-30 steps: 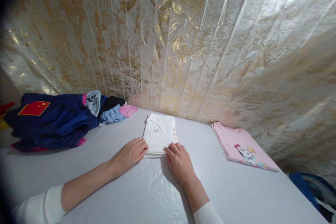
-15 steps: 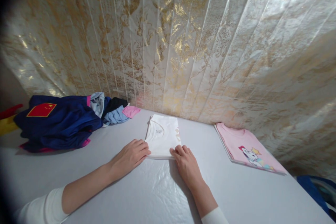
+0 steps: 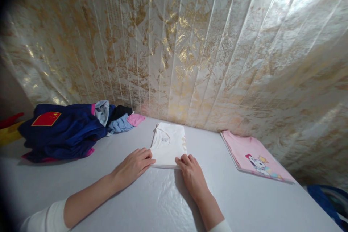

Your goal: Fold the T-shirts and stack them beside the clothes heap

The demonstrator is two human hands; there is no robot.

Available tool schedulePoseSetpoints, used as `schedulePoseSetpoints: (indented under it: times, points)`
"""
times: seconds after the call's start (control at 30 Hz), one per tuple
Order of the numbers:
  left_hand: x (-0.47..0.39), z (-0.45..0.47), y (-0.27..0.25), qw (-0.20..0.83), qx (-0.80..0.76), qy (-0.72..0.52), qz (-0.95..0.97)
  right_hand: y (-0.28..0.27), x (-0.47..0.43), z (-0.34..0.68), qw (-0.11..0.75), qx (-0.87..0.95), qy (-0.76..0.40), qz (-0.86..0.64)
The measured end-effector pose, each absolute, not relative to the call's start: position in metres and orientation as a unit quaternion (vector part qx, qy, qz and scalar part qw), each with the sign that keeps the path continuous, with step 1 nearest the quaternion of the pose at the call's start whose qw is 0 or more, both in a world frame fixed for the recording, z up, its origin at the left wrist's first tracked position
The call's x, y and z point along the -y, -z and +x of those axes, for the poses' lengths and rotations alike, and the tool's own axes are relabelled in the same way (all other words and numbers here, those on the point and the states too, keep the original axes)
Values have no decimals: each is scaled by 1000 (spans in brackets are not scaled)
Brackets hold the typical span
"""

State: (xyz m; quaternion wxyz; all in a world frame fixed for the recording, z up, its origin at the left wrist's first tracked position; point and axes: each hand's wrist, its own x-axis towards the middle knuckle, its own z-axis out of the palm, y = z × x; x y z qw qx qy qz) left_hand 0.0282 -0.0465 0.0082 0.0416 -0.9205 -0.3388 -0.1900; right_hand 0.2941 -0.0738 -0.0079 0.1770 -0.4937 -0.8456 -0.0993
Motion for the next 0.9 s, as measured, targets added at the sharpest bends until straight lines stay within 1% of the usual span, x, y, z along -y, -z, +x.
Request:
schedulePoseSetpoints:
  times: [0.07,0.13,0.23,0.3,0.37,0.43,0.5,0.53,0.6,0.67,0.73,0.8,0.87,0.9]
  points:
    - [43,27,-10,41,358,182,-915,4,81,285,182,842,71,-503]
    - [36,24,-10,46,398,181,-898,-5,94,268,192,851,19,-489]
    - [30,23,-10,61,469,199,-858,-22,111,237,196,902,-71,-378]
    - [36,27,-8,61,496,215,-839,-29,111,229,223,912,-85,-333]
    - [51,36,-5,37,496,224,-838,-25,100,240,277,884,-44,-374]
    - [71,47,-1,4,482,218,-849,-11,83,267,314,830,28,-460]
    - [87,57,4,-16,470,193,-861,5,68,297,304,786,75,-534]
    - [91,61,6,-19,470,178,-864,12,63,310,290,767,79,-567]
    - [87,63,10,-16,473,151,-868,17,59,326,265,740,68,-614]
    - [69,59,10,6,481,131,-867,11,62,326,246,722,50,-645]
    - [43,51,4,47,506,124,-852,-4,70,313,228,719,9,-657]
    - [21,44,-7,93,547,138,-820,-21,78,293,218,724,-90,-648]
    - [14,42,-18,116,569,166,-797,-32,83,276,235,738,-195,-601]
    - [17,44,-23,111,566,173,-798,-34,84,270,253,751,-218,-569]
